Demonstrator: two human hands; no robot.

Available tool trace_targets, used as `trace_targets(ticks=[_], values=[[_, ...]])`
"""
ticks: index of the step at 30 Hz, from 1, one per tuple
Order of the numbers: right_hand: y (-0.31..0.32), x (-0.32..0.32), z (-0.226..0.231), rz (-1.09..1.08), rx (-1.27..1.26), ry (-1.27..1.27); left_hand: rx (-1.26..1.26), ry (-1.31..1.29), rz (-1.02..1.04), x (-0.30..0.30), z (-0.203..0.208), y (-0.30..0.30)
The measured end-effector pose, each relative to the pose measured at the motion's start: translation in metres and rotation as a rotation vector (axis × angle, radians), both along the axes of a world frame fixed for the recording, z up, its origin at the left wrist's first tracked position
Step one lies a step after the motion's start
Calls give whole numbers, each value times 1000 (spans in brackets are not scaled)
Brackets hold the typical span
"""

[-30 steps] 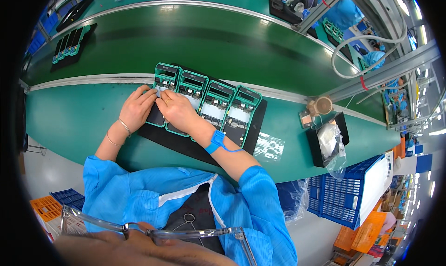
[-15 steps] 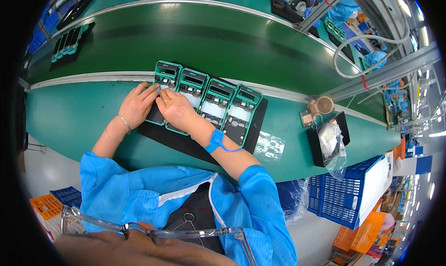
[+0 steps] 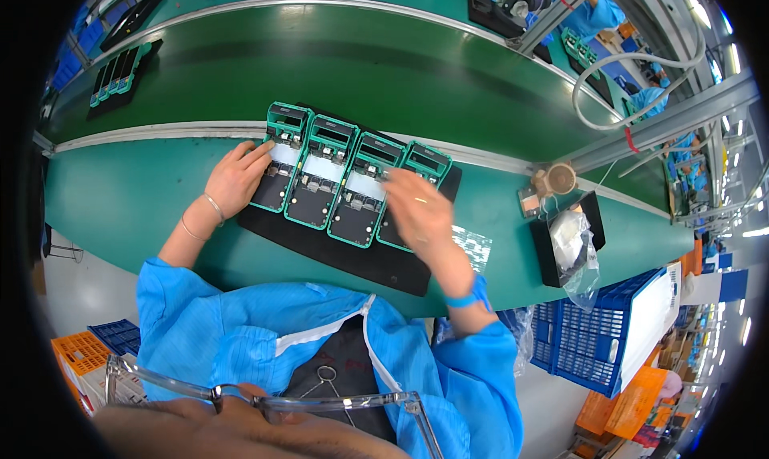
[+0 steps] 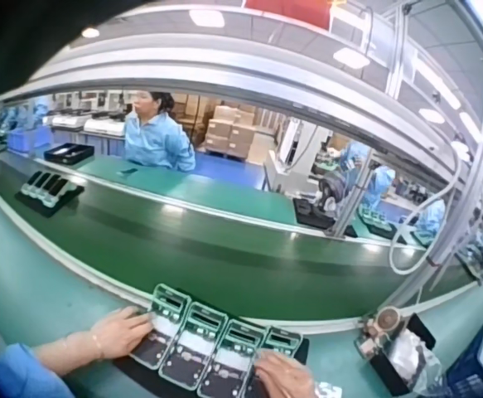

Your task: Applying small adhesive components to electronic device housings using a pick tool on an assembly line.

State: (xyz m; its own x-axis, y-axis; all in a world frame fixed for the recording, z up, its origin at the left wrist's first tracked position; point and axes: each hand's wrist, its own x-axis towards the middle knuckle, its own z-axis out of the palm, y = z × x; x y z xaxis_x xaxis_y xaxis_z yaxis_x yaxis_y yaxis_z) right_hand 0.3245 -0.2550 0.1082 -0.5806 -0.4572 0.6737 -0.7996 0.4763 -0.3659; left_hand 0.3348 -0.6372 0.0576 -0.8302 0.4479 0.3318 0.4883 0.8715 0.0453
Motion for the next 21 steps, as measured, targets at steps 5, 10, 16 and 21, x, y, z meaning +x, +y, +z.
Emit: trace_targets(ticks=[5,10,16,21], values=[[118,52,-21,-413,-365,-338,93,44,-59,0,-3,2],[170,81,-72,-630,-649,-531,157,127,-98,24,3,25],[165,76,-84,-552,-715,-591,20,-181,-432,62,14,89],[167,82,-87,-543,-757,-571,-39,-103,-402,25,2,96]])
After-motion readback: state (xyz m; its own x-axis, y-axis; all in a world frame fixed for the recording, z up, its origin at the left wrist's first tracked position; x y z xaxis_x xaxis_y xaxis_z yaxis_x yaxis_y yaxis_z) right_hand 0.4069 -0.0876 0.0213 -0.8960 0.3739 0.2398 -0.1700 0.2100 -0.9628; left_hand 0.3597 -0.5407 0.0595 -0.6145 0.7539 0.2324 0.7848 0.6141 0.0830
